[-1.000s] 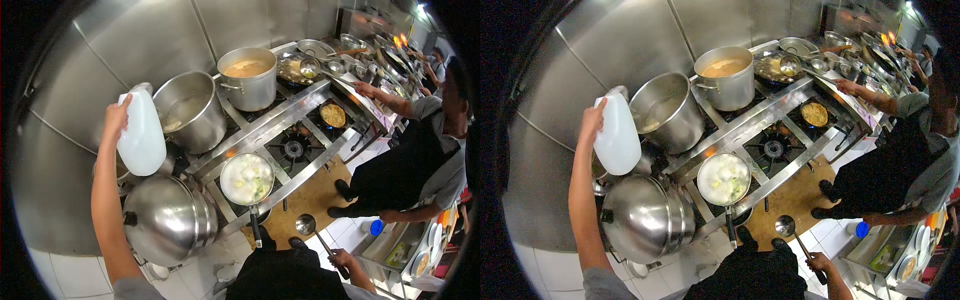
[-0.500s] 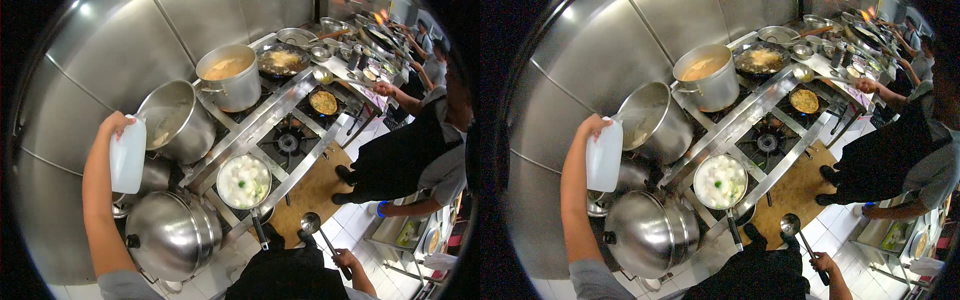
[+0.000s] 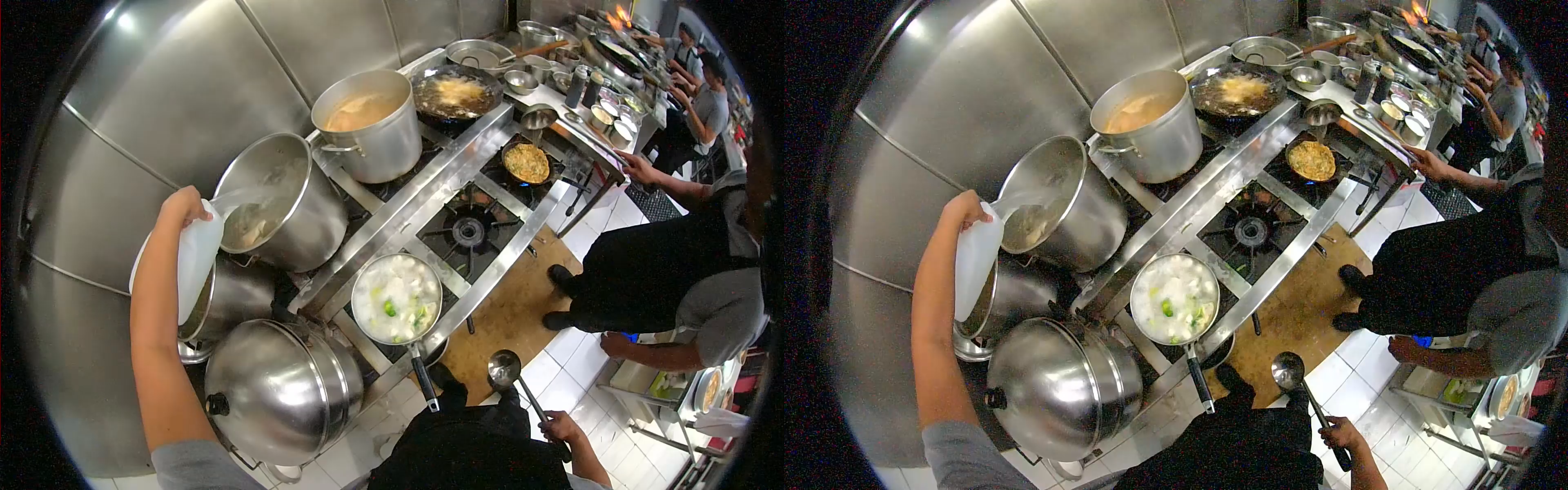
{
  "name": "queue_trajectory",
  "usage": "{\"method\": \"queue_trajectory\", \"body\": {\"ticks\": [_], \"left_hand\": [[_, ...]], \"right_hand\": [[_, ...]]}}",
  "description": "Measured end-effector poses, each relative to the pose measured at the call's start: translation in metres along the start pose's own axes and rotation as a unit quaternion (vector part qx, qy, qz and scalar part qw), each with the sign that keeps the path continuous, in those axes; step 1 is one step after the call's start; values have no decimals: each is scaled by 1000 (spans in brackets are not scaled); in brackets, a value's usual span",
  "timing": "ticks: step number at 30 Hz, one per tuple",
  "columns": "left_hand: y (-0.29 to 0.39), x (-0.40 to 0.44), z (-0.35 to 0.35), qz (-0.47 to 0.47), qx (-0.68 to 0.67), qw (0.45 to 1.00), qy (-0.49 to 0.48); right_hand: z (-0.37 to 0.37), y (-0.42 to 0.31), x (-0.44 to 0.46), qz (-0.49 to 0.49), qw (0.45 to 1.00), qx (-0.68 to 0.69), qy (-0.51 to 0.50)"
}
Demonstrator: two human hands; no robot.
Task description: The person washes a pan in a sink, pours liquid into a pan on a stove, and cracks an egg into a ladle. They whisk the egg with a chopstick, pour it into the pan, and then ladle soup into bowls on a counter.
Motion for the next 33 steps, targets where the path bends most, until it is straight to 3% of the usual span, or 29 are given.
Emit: {"method": "queue_trajectory", "body": {"ticks": [4,10,12,13,15,16,17,19,21,23,24,26,28,30,33], "left_hand": [[8,-2,-1,-17,15,1000,6],[26,-7,-4,-22,160,987,24],[24,-2,1,39,228,971,64],[25,3,5,36,223,972,65],[27,13,14,-8,265,942,204],[26,17,14,-18,259,938,228],[24,10,8,-32,253,934,250],[19,-11,-3,-89,251,916,301],[-20,-26,-10,-83,140,910,381],[-49,-87,-14,-141,62,885,438],[-69,-116,-9,-168,12,875,455],[-72,-220,7,-197,-133,825,512],[-65,-331,45,-257,-270,777,507],[-38,-437,120,-267,-285,704,593],[67,-581,239,-319,-351,638,607]], "right_hand": [[2,-1,-1,-1,1000,-6,10],[-1,1,-3,22,999,-24,-22],[-8,11,2,11,997,46,-66],[-9,12,1,-57,995,-74,-25],[-14,9,-3,-85,985,-147,-20],[-32,34,23,-163,967,-179,-76],[-11,-14,-22,-8,992,-125,7],[-35,8,3,-77,991,-110,-23],[-38,-18,-15,-37,974,-221,19],[-172,89,176,-240,938,-164,-186],[-159,37,130,-198,937,-269,-99],[-154,-47,97,-153,919,-360,-47],[-145,-124,99,-142,880,-450,-51],[-116,-188,113,-138,830,-535,-71],[-49,-240,132,-143,745,-643,-109]]}}
Point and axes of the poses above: each hand's wrist, its own x-axis towards the middle knuckle, its own z-axis out of the palm, y = z × x, the point moved 1 cm from there along x, towards the middle knuckle, and after that the axes turned 7 degrees about z, right-handed, at the moved point
